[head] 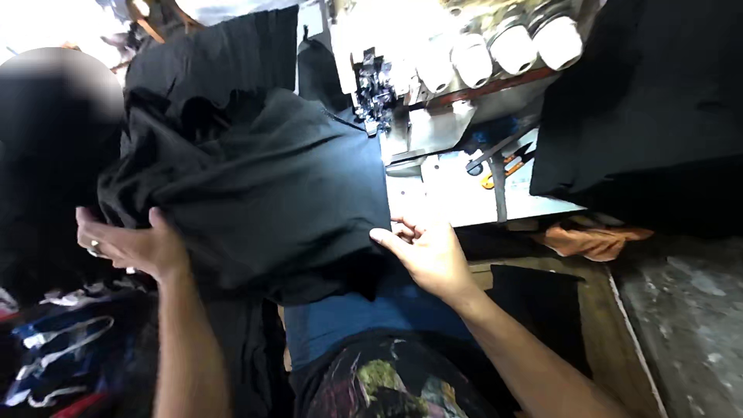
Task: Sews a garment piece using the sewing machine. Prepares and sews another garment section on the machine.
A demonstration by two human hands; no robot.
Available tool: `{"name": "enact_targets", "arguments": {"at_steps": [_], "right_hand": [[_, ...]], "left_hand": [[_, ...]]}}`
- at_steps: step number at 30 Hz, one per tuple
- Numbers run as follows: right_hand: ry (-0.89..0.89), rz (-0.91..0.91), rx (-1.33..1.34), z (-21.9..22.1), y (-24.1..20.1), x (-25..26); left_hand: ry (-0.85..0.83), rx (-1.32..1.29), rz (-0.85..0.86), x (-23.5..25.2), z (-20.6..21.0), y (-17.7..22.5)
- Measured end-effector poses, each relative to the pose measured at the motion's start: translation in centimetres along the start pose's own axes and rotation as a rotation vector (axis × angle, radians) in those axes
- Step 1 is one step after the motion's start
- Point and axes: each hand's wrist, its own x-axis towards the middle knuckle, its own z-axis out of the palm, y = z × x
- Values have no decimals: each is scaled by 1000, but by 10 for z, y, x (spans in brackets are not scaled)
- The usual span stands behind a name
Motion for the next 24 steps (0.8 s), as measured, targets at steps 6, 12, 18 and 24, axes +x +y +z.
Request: {"name": "enact_targets", "arguments": {"at_steps": [6,12,18,24], "right_hand": [[15,10,-17,-11,-8,-8],[24,31,3,-11,-8,-4],[3,19,-31,-19,-18,-5],[45,45,-37,-19,-13,-10]], "left_hand": [[-412,-431,748,-97,36,149],[-419,-347,713,-130,59,174],[-414,-313,680,-130,47,188],[-357,-348,581,-139,58,189]]}}
